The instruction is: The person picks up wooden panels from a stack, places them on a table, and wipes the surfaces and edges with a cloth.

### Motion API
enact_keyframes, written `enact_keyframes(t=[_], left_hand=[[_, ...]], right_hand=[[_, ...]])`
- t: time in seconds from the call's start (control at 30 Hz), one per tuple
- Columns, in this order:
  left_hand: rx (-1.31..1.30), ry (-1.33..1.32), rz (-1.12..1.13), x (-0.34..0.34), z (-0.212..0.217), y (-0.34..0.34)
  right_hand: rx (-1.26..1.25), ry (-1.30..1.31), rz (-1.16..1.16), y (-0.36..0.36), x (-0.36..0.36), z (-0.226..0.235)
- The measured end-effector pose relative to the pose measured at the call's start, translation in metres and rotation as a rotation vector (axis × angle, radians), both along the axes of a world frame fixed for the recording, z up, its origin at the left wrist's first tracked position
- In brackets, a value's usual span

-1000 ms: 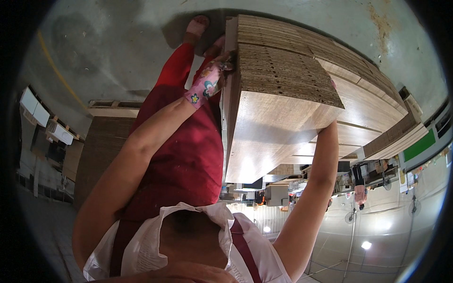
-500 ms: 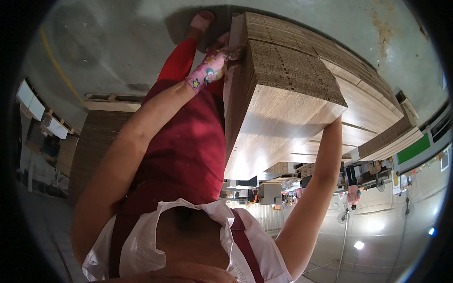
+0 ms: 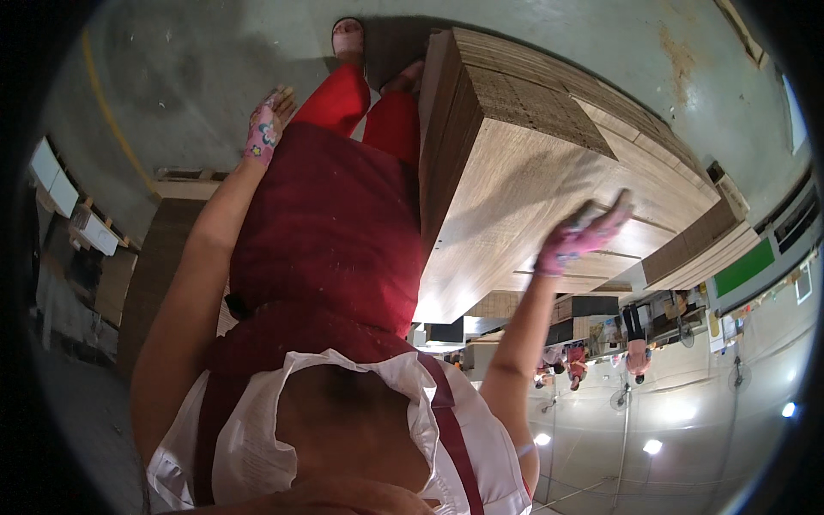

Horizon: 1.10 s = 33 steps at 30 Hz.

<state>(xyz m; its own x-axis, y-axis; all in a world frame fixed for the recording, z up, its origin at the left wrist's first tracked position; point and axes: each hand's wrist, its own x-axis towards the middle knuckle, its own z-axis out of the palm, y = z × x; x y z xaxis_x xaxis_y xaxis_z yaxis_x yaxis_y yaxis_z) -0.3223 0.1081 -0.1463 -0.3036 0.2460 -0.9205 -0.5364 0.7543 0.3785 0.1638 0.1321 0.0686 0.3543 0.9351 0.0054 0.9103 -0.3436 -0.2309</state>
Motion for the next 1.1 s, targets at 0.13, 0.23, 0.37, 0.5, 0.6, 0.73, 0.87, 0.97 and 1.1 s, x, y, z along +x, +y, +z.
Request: enact_keyframes(t=[0.13,0.23,0.37,0.5,0.6,0.73,0.87,0.97,1.1], left_hand=[[0.012,-0.084,-0.062,-0.001,0.023,0.017],[0.122,-0.233,-0.088,0.001,0.025,0.027],[0.202,-0.380,-0.066,0.007,0.033,0.035],[0.284,-0.492,-0.059,0.011,0.067,0.061],[0.370,-0.680,-0.091,0.009,0.115,0.084],[0.481,-0.946,-0.260,0.023,0.189,0.122],[0.521,-1.349,-0.553,0.059,0.315,0.203],[0.151,-1.671,-0.419,0.096,0.364,0.227],[0.660,-1.484,-0.838,0.154,0.420,0.247]], right_hand=[[-0.209,-0.136,-0.175,-0.046,-0.078,-0.038],[-0.171,-0.201,-0.285,-0.046,-0.112,-0.054],[-0.135,-0.205,-0.239,-0.046,-0.113,-0.048],[-0.137,-0.214,-0.277,-0.043,-0.121,-0.050],[-0.158,-0.204,-0.286,-0.045,-0.119,-0.049],[-0.174,-0.224,-0.313,-0.036,-0.129,-0.042],[-0.219,-0.229,-0.355,-0.043,-0.127,-0.039],[-0.311,-0.177,-0.422,-0.042,-0.130,-0.026],[-0.421,-0.148,-0.408,0.003,-0.115,-0.017]])
